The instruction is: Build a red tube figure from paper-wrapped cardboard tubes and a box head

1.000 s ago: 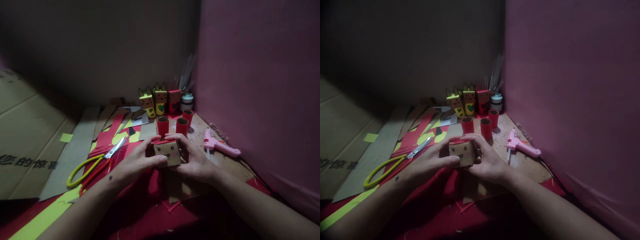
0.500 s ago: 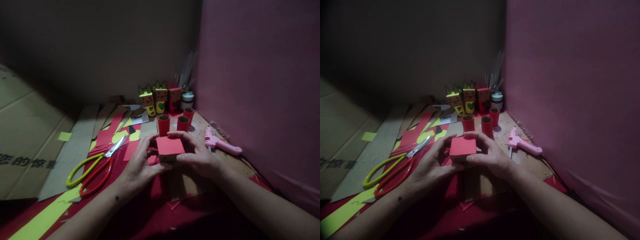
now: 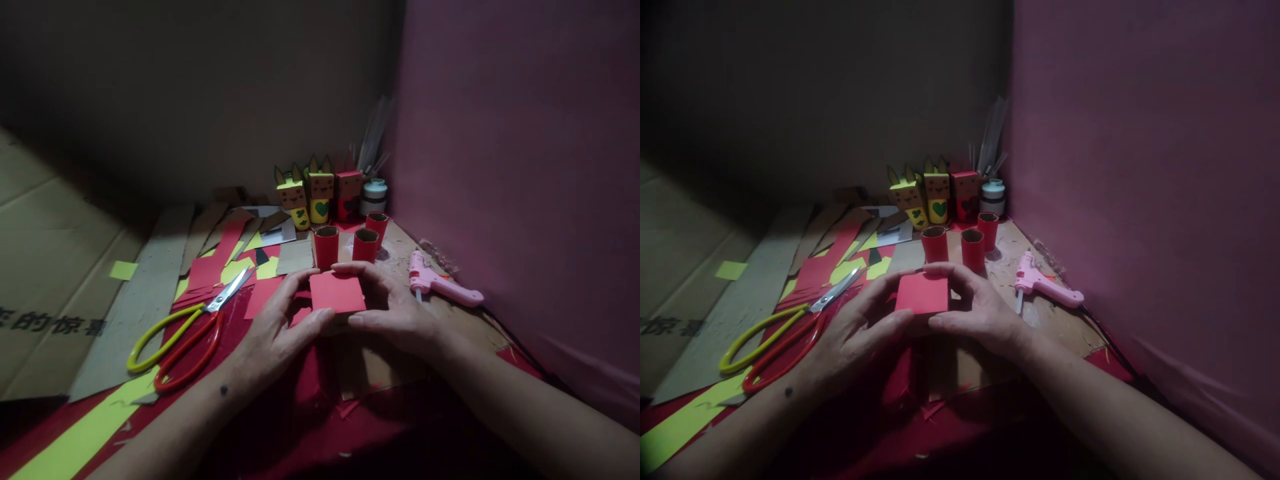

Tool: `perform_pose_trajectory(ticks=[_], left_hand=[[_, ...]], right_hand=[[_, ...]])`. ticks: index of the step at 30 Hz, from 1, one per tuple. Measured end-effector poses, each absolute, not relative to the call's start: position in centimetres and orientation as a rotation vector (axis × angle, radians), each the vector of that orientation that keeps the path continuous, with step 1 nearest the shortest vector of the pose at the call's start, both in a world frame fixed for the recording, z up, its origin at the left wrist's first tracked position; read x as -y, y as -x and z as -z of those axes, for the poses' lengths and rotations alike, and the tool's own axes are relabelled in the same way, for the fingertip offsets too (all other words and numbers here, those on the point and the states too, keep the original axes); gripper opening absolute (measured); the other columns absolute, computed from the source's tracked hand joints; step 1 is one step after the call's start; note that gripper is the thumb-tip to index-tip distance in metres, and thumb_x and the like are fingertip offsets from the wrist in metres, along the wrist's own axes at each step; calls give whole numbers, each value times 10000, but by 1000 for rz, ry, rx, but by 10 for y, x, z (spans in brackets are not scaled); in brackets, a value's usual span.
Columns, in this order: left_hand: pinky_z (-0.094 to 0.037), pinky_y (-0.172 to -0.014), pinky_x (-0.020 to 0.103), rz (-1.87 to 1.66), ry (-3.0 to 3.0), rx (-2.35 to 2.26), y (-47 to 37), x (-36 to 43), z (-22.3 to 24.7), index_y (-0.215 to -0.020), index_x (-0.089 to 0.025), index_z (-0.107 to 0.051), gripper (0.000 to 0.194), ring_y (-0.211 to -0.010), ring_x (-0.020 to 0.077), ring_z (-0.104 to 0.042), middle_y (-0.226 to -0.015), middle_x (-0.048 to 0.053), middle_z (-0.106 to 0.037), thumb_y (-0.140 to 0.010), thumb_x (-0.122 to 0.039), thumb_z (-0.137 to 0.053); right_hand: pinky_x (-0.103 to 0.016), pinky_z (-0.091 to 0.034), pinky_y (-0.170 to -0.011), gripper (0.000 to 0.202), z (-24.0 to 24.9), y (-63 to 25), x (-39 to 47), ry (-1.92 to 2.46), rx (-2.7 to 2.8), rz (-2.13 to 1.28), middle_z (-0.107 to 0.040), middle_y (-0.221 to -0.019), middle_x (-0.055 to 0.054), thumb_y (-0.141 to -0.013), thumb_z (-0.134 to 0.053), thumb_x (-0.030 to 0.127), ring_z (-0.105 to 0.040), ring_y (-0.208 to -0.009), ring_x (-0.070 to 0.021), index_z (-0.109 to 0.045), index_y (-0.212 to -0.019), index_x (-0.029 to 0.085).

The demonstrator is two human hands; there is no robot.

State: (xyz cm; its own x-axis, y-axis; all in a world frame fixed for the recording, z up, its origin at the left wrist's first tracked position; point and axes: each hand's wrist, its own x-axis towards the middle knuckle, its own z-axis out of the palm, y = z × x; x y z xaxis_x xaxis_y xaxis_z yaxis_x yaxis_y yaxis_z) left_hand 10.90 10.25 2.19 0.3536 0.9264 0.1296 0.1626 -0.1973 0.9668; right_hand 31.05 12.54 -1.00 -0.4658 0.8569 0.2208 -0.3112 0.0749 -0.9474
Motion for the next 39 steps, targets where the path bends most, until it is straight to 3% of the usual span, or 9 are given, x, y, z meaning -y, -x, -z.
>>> perform_pose_trajectory(ticks=[12,16,20,25,29,36,39], left_hand=[[-485,-1019,385,-906,-1630,-1027,-110,-105,-21,-1346,-201,-496,485,-1194,234,-576,-1404,91,-553,-907,-363,-624],[-500,-985,350,-938,-1603,-1004,-105,-107,-18,-1370,-245,-485,514,-1180,220,-583,-1367,64,-575,-902,-388,-644],[-502,-952,313,-953,-1622,-920,-96,-109,-19,-1318,-307,-535,508,-1179,214,-579,-1287,27,-616,-848,-343,-725],[-474,-1009,378,-810,-1559,-761,-87,-112,-25,-1381,-334,-485,650,-1213,258,-570,-1292,44,-632,-799,-275,-767],[-490,-1013,420,-790,-1512,-740,-88,-112,-25,-1366,-304,-530,591,-1258,313,-566,-1335,79,-639,-814,-283,-739],[-516,-965,429,-1100,-1526,-1168,-90,-117,-35,-1151,-208,-637,349,-1072,286,-670,-1079,96,-753,-863,-404,-659],[-508,-904,375,-1132,-1604,-1480,-62,-118,-48,-1100,-201,-662,379,-1003,265,-666,-1040,64,-746,-844,-482,-645]], right_hand=[[-378,-512,-905,454,12,-307,-124,624,1289,-1652,-655,-1168,-28,-739,-809,204,-646,-1016,-199,-643,-1150,299],[-355,-496,-913,442,8,-304,-125,522,1152,-1728,-667,-1124,-40,-722,-772,179,-637,-1028,-205,-643,-1136,259],[-352,-513,-842,343,3,-302,-126,523,959,-1813,-658,-1078,-63,-789,-697,279,-645,-945,-208,-629,-1120,222],[-372,-483,-914,578,2,-301,-126,651,1001,-2116,-664,-1070,-71,-630,-789,148,-648,-971,-223,-608,-1178,183],[-395,-470,-944,677,4,-301,-126,415,1133,-2301,-693,-1073,-72,-638,-788,160,-657,-1007,-253,-578,-1281,189],[-360,-549,-757,677,5,-308,-129,435,954,-2176,-716,-1072,-71,-639,-737,161,-680,-902,-230,-564,-1293,204],[-395,-544,-810,623,6,-309,-132,491,910,-2062,-730,-984,-72,-594,-763,151,-678,-900,-248,-615,-1199,169]])
